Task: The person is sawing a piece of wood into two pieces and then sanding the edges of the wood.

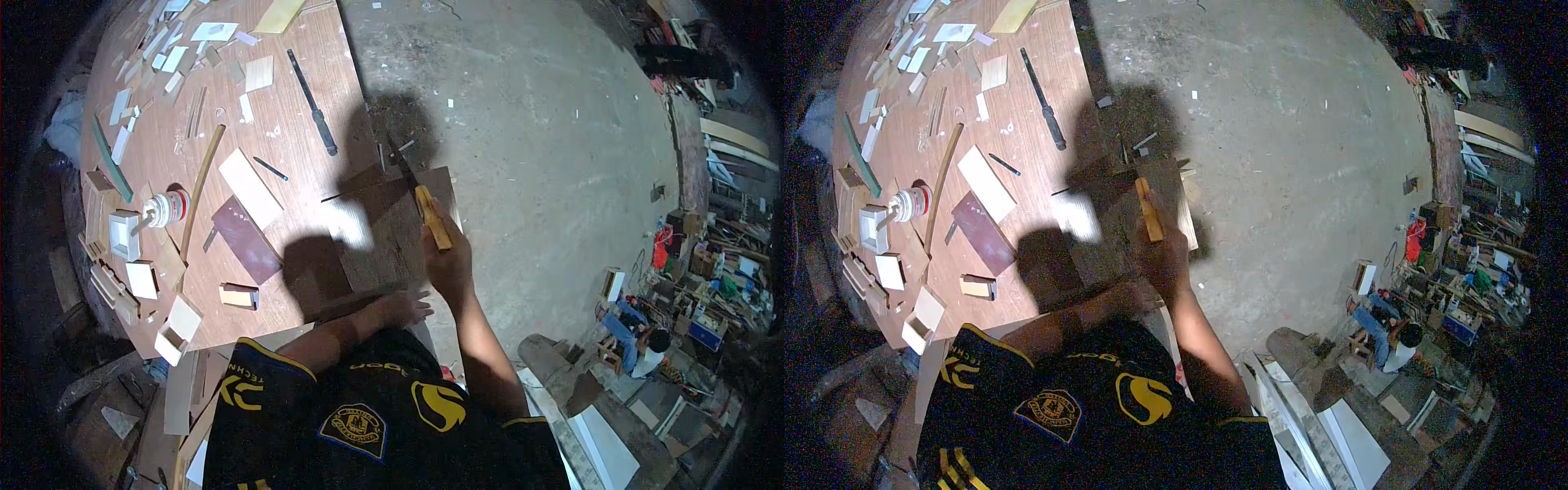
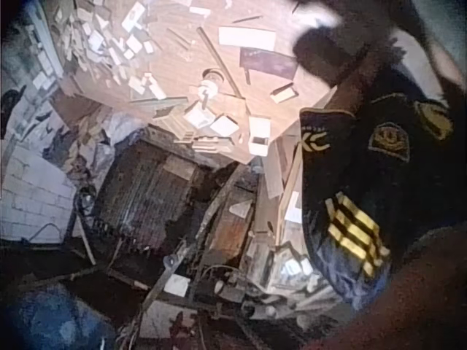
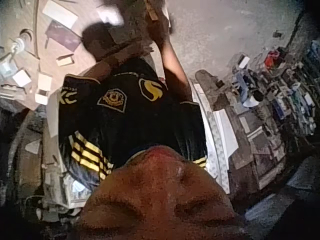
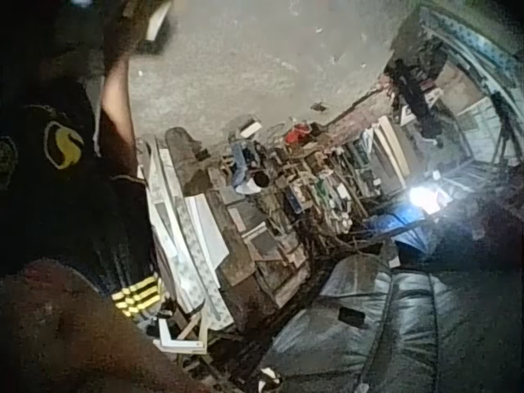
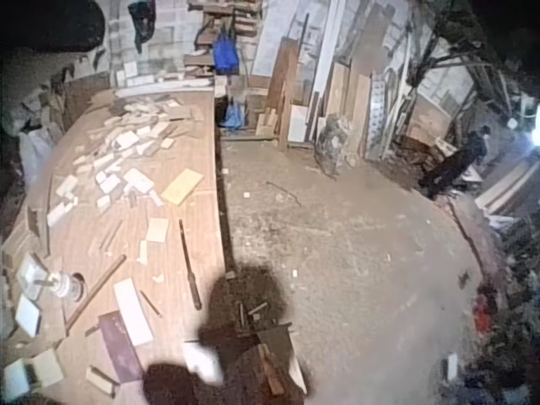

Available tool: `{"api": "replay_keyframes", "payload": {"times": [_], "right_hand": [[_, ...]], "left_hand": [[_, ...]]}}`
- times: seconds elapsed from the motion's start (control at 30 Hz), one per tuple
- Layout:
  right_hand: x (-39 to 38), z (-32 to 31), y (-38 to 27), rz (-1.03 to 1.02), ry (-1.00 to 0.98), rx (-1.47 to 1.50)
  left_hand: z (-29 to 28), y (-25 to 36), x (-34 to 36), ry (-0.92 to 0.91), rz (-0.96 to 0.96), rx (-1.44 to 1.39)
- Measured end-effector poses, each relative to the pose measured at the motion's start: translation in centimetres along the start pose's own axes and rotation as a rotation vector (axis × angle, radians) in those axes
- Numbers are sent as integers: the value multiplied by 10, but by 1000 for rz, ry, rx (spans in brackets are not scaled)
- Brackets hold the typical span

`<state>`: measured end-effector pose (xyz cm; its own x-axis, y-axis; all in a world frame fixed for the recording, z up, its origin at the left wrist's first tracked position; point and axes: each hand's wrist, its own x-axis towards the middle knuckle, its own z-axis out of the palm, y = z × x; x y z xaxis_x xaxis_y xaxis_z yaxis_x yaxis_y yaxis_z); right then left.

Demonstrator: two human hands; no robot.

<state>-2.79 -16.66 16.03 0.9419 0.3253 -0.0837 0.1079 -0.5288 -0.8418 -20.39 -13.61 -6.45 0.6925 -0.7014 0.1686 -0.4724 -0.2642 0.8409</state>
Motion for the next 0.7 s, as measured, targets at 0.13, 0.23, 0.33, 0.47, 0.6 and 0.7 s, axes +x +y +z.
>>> {"api": "replay_keyframes", "payload": {"times": [0.13, 0.23, 0.33, 0.47, 0.6, 0.7], "right_hand": [[-2, -7, 9, 65, 5, 32], [-1, -4, -10, 126, -57, 1], [-3, 5, -16, 31, -50, 15], [-2, 6, -8, 3, -53, 7], [-2, 1, -8, 52, -70, -13], [-1, -2, -7, 81, -78, -8]], "left_hand": [[-24, -16, 1, -32, -163, 244], [-102, -27, -4, 564, -358, -202], [-140, -72, 14, 1028, -473, -666], [-188, -40, 39, 733, -771, 857], [-151, 22, 32, 466, -482, 450], [-62, 15, 14, -91, -151, 256]]}}
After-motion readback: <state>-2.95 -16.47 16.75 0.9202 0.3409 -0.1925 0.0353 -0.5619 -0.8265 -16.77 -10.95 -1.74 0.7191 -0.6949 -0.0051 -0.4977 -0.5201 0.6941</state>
